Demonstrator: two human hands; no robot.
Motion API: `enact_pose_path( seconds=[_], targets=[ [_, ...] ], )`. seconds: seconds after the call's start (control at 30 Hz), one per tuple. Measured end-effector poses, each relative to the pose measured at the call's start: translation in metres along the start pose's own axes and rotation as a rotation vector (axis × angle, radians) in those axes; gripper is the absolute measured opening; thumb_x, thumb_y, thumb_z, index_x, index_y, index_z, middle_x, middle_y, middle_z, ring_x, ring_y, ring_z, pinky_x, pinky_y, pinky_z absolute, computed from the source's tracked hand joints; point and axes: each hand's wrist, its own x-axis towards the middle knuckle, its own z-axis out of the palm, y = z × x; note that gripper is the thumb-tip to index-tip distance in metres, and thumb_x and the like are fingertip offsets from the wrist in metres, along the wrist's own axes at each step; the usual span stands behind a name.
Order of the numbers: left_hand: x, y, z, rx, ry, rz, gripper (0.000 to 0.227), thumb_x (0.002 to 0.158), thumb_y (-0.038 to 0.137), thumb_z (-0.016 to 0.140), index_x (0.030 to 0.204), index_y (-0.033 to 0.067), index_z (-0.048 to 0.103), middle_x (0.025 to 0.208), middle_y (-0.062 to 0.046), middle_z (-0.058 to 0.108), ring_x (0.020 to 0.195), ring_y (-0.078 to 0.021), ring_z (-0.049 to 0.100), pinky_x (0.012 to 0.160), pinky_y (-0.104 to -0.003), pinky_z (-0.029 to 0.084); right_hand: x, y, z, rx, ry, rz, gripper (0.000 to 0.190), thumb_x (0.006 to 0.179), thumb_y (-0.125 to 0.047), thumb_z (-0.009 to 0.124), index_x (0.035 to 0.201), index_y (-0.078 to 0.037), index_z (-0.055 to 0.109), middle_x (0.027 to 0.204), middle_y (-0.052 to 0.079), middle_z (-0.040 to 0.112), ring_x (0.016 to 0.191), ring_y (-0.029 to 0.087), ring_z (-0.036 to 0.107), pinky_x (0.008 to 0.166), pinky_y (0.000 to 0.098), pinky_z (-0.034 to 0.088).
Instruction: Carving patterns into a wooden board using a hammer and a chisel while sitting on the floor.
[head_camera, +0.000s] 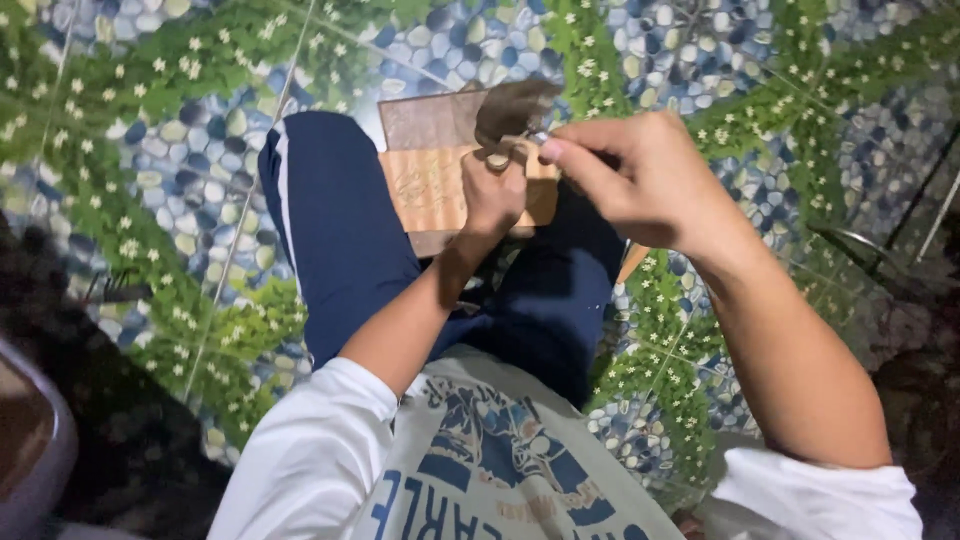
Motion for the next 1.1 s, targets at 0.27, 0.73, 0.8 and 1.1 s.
enact_pose_path(
  seconds=[0.27, 0.73, 0.8, 1.1],
  targets=[
    [-0.001, -0.002, -0.003, -0.107, -0.004, 0.058, 0.03, 0.085, 0.015, 0.057, 0.061, 0.0127, 0.039, 0.059, 0.001, 0.037, 0.064, -0.0123, 0.038, 0.056, -0.041, 0.035, 0.0, 0.004, 0.002, 0.147, 0.052, 0.006, 0.049, 0.117, -0.019, 0.057, 0.068, -0.012, 0.05, 0.057, -0.005, 0.039, 0.05, 0.008, 0.031, 0.051, 0.0268, 0.023],
    [-0.003, -0.014, -0.002, -0.258, 0.077, 0.156, 0.027, 0.09, 0.007, 0.055, 0.063, 0.008, 0.056, 0.062, 0.002, 0.056, 0.063, -0.0097, 0.051, 0.054, -0.039, 0.042, 0.013, 0.007, 0.013, 0.068, 0.02, -0.021, 0.046, 0.116, -0.021, 0.06, 0.071, -0.011, 0.061, 0.053, -0.001, 0.044, 0.048, 0.011, 0.032, 0.052, 0.0298, 0.025],
    [-0.003, -0.03, -0.006, -0.262, 0.102, 0.193, 0.028, 0.09, 0.005, 0.053, 0.063, 0.0074, 0.057, 0.061, 0.001, 0.056, 0.061, -0.0103, 0.051, 0.054, -0.039, 0.043, 0.018, 0.005, 0.022, 0.123, 0.02, -0.055, 0.043, 0.115, -0.02, 0.058, 0.074, -0.011, 0.064, 0.056, -0.002, 0.046, 0.051, 0.01, 0.033, 0.051, 0.0288, 0.025],
    [-0.008, -0.068, -0.003, -0.268, 0.203, 0.0, 0.031, 0.086, 0.02, 0.067, 0.109, -0.0002, 0.064, 0.103, -0.019, 0.075, 0.101, -0.0339, 0.074, 0.089, -0.048, 0.058, 0.019, 0.001, 0.034, 0.069, 0.011, -0.073, 0.042, 0.113, -0.019, 0.061, 0.072, -0.009, 0.067, 0.052, 0.001, 0.052, 0.045, 0.012, 0.037, 0.05, 0.0298, 0.026]
  ],
)
